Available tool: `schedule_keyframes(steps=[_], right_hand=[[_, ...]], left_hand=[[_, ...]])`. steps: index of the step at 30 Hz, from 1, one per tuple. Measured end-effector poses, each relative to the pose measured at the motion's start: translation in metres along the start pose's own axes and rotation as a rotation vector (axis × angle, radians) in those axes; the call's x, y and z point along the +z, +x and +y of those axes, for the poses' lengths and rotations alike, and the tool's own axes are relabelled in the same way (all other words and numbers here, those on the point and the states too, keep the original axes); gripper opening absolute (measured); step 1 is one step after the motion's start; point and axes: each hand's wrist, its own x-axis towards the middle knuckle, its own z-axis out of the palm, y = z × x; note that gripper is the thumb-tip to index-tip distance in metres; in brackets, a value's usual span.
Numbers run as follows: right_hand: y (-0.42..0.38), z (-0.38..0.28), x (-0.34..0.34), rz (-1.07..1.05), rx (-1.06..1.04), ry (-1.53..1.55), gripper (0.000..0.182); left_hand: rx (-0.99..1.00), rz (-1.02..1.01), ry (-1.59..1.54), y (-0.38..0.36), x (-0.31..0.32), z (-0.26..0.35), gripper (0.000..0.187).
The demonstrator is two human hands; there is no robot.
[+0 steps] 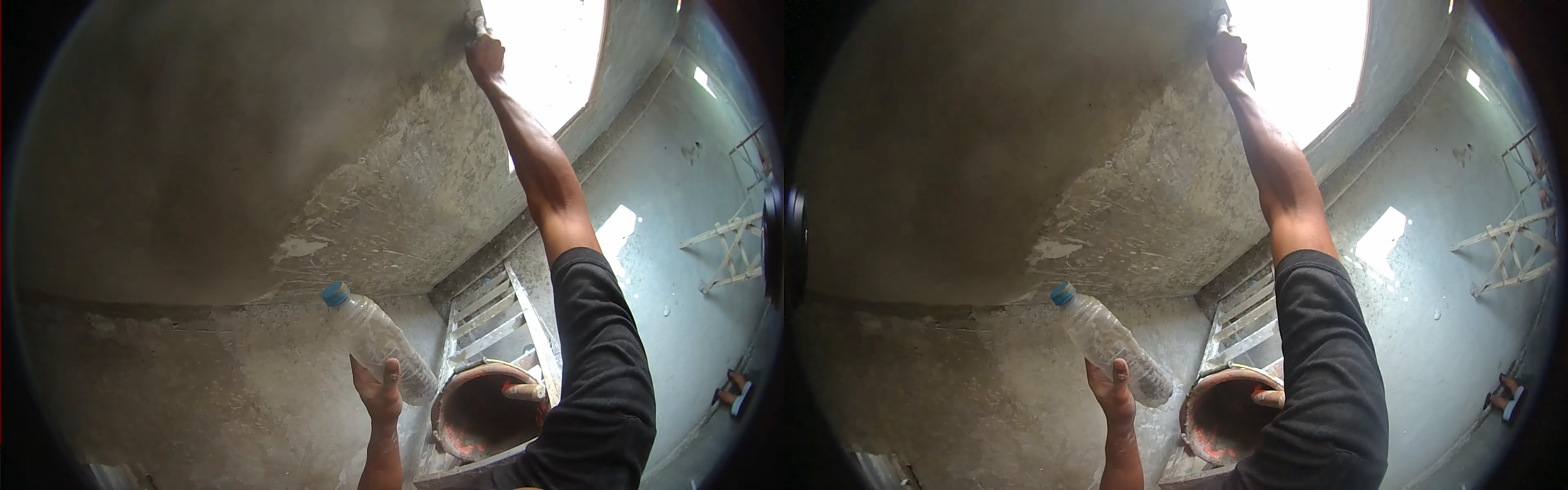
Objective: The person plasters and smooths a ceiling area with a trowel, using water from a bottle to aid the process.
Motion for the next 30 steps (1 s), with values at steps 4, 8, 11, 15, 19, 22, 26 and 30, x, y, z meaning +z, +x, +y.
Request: schedule_keyframes(steps=[4, 8, 11, 15, 19, 22, 26, 30], right_hand=[[-0.013, 0.000, -0.001, 0.068, -0.190, 0.115, 0.063], [-0.031, 0.042, 0.024, -0.015, -0.136, -0.254, 0.061], [-0.030, 0.036, -0.002, -0.203, 0.223, -0.018, 0.057], [-0.020, 0.018, 0.005, 0.071, -0.235, 0.110, 0.053], [-0.042, 0.038, 0.025, -0.011, -0.159, -0.153, 0.057], [-0.078, 0.082, 0.012, -0.098, -0.060, 0.006, 0.057], [-0.182, 0.115, -0.036, -0.398, 0.507, 0.404, 0.049], [-0.286, 0.132, -0.131, -0.889, 1.282, 0.924, 0.020]], left_hand=[[-0.011, 0.005, -0.007, -0.002, 0.000, 0.002, 0.078], [0.004, 0.007, 0.002, -0.004, 0.002, 0.004, 0.078], [0.003, 0.017, 0.011, -0.004, 0.003, 0.010, 0.079], [0.001, 0.029, 0.025, -0.005, 0.000, 0.006, 0.079], [-0.025, 0.033, -0.015, -0.006, 0.001, 0.005, 0.078], [0.005, 0.028, -0.055, -0.008, 0.001, 0.007, 0.076], [-0.024, 0.044, -0.002, -0.016, -0.001, 0.017, 0.068], [-0.079, -0.069, 0.152, -0.023, -0.011, 0.018, 0.056]])
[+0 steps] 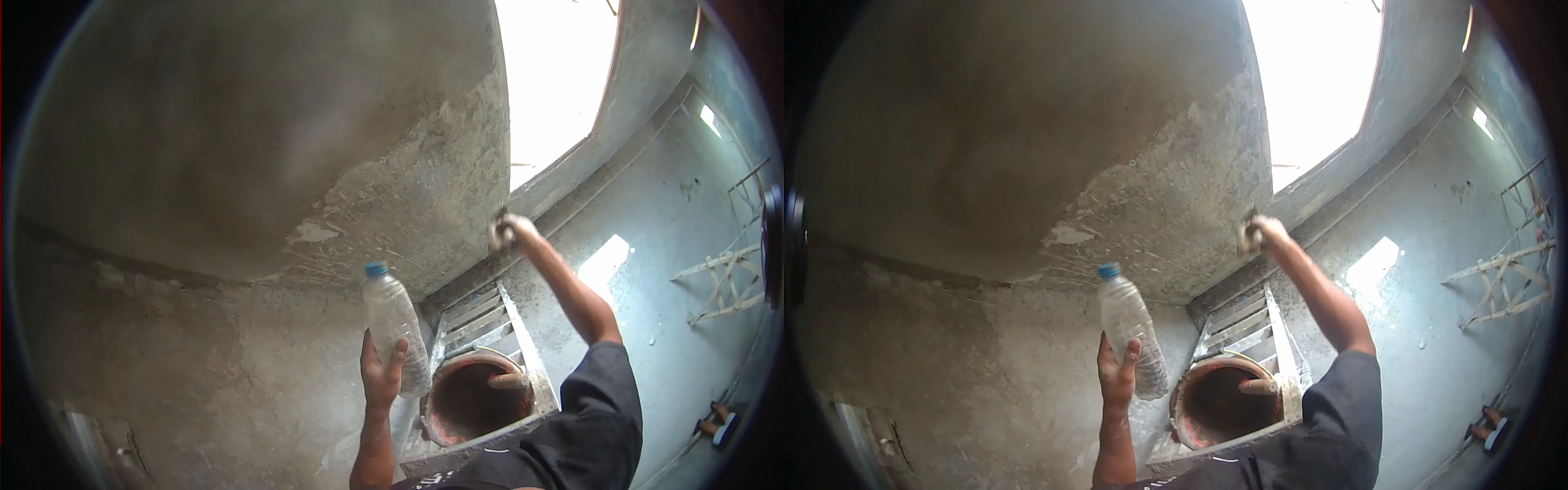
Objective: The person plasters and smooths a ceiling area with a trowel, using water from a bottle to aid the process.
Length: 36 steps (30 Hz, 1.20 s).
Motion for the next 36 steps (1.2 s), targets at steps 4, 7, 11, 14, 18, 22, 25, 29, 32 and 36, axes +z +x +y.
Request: schedule_keyframes(steps=[4, 7, 11, 14, 18, 22, 25, 29, 32, 36], right_hand=[[-0.148, 0.028, 0.044, -0.004, 0.179, 0.104, 0.025], [-0.201, 0.035, 0.057, -0.012, 0.089, -0.007, 0.028], [-0.250, 0.030, 0.070, 0.008, -0.060, 0.044, 0.023], [-0.278, 0.011, 0.084, -0.046, -0.075, 0.029, 0.023], [-0.290, 0.013, 0.088, -0.040, -0.053, 0.055, 0.028], [-0.296, 0.032, 0.082, -0.084, -0.034, 0.111, 0.027], [-0.299, 0.040, 0.082, -0.108, 0.031, 0.169, 0.026], [-0.286, 0.062, 0.066, -0.142, 0.031, 0.251, 0.029], [-0.299, 0.063, 0.079, -0.062, 0.002, 0.223, 0.028], [-0.296, 0.073, 0.072, -0.066, 0.002, 0.159, 0.031]], left_hand=[[-0.090, -0.187, 0.105, -0.005, 0.007, 0.004, 0.056], [-0.143, -0.297, 0.074, -0.017, 0.019, -0.001, 0.063], [-0.177, -0.368, 0.108, -0.038, 0.035, 0.005, 0.068], [-0.192, -0.456, 0.108, -0.057, 0.036, 0.030, 0.068], [-0.407, -0.696, -0.086, -0.059, 0.023, 0.050, 0.066], [-0.535, -0.754, -0.098, -0.065, 0.014, 0.059, 0.055], [-0.578, -0.787, -0.073, -0.058, 0.008, 0.048, 0.044], [-0.586, -0.843, 0.021, -0.051, 0.000, 0.050, 0.043], [-0.529, -0.855, 0.157, -0.045, -0.003, 0.050, 0.046], [-0.488, -0.846, 0.249, -0.045, -0.008, 0.058, 0.056]])
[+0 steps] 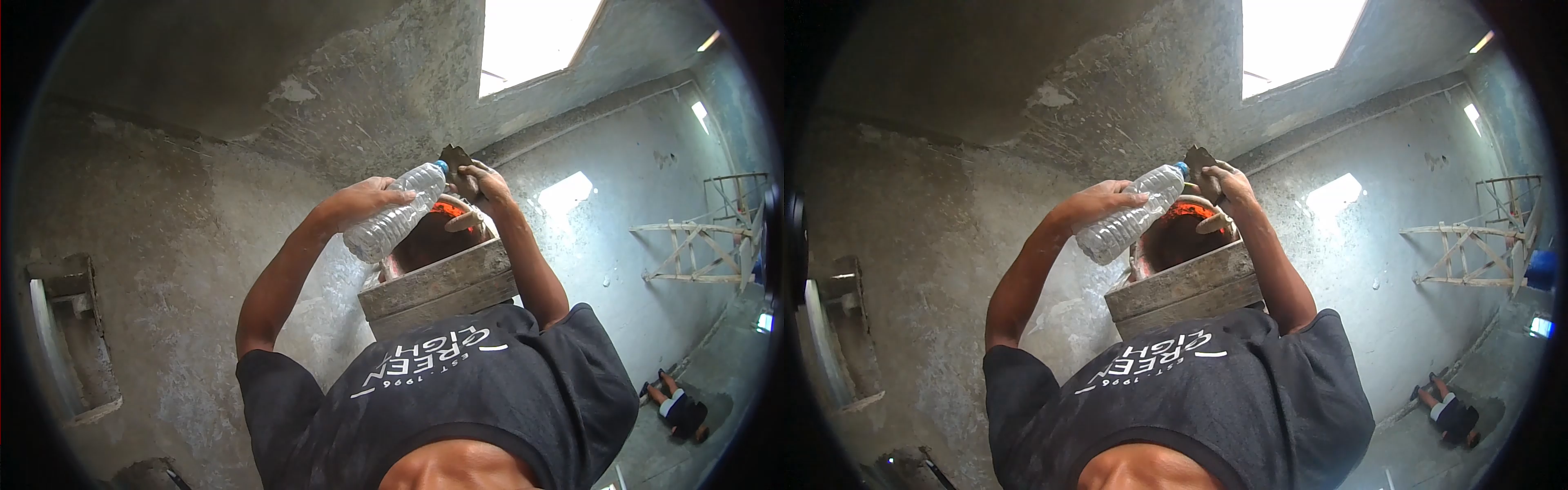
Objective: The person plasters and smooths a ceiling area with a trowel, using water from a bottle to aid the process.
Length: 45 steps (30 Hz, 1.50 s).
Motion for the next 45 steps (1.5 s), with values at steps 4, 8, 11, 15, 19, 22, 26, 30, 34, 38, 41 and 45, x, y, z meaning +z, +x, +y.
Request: schedule_keyframes(steps=[4, 8, 11, 15, 19, 22, 26, 30, 34, 38, 41, 45], right_hand=[[-0.002, 0.004, 0.006, 0.060, -0.009, -0.196, 0.038], [-0.007, 0.004, 0.031, 0.112, 0.014, -0.312, 0.036], [0.008, 0.003, 0.036, 0.094, 0.006, -0.383, 0.035], [0.022, -0.001, 0.040, 0.137, -0.168, -0.334, 0.026], [0.038, -0.009, 0.009, 0.293, -0.212, -0.471, 0.028], [0.033, -0.014, -0.007, 0.062, -0.035, -0.247, 0.031], [0.013, -0.020, -0.006, -0.002, -0.036, -0.323, 0.031], [-0.003, -0.026, -0.005, -0.084, -0.163, -0.394, 0.033], [-0.018, -0.030, -0.004, -0.016, -0.124, -0.482, 0.031], [-0.009, -0.026, -0.018, 0.117, -0.236, -0.670, 0.036], [-0.007, -0.025, -0.023, 0.151, -0.376, -0.772, 0.033], [-0.010, -0.030, -0.022, 0.063, -0.401, -0.705, 0.032]], left_hand=[[0.038, 0.014, 0.086, -0.001, -0.002, -0.002, 0.062], [0.048, 0.021, 0.169, -0.001, -0.007, -0.001, 0.067], [0.077, 0.030, 0.158, 0.001, -0.012, -0.004, 0.064], [0.081, 0.144, 0.175, 0.000, -0.019, -0.012, 0.061], [0.118, 0.252, 0.210, -0.005, -0.017, -0.018, 0.063], [0.158, 0.162, 0.039, -0.010, -0.013, -0.015, 0.066], [0.327, 0.316, 0.012, 0.016, -0.013, -0.037, 0.069], [0.465, 0.346, -0.149, -0.003, 0.002, -0.020, 0.068], [0.456, 0.369, -0.241, -0.002, 0.004, -0.028, 0.066], [0.452, 0.383, -0.243, -0.007, 0.006, -0.028, 0.066], [0.454, 0.375, -0.216, -0.006, 0.006, -0.032, 0.072], [0.438, 0.401, -0.178, -0.003, 0.008, -0.037, 0.071]])
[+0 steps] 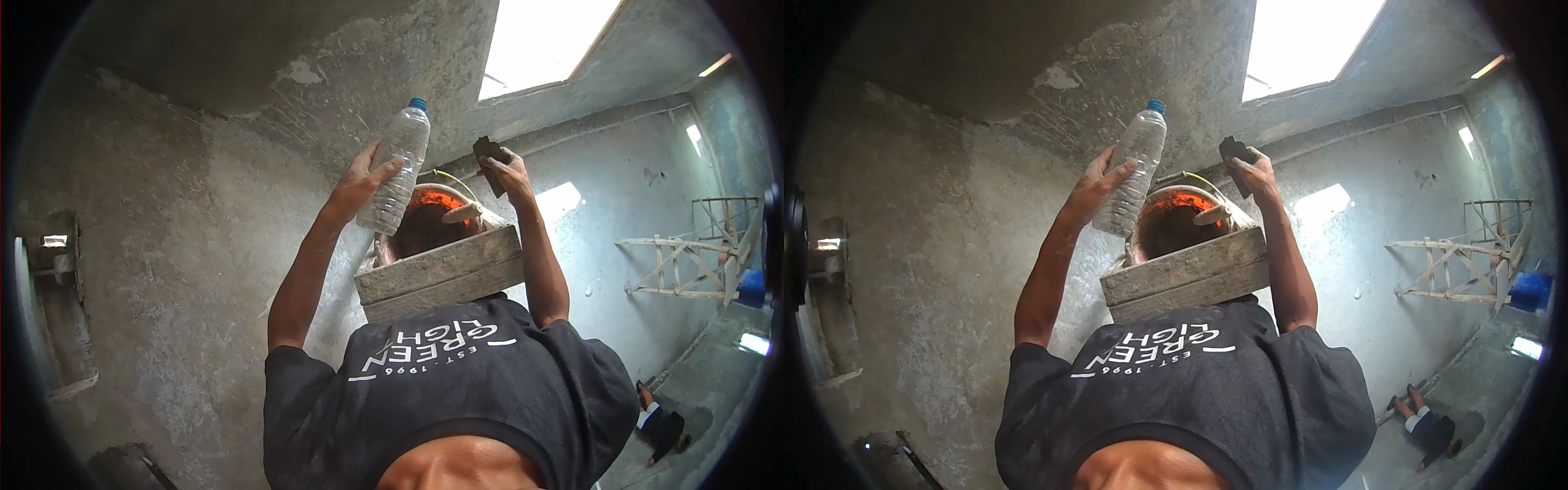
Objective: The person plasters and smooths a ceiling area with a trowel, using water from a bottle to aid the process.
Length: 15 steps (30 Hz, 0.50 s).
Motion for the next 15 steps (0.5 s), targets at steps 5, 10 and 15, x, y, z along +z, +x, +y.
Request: schedule_keyframes(steps=[5, 10, 15], right_hand=[[-0.007, -0.015, -0.003, -0.040, 0.050, -0.045, 0.024], [-0.012, -0.025, -0.004, 0.075, 0.254, -0.218, 0.041], [-0.001, 0.003, -0.010, 0.278, 0.382, 0.069, 0.060]], left_hand=[[-0.037, 0.003, -0.019, 0.001, 0.002, -0.005, 0.077], [-0.053, 0.000, -0.032, -0.006, 0.006, 0.007, 0.083], [-0.050, -0.012, -0.031, -0.010, 0.008, 0.009, 0.082]])
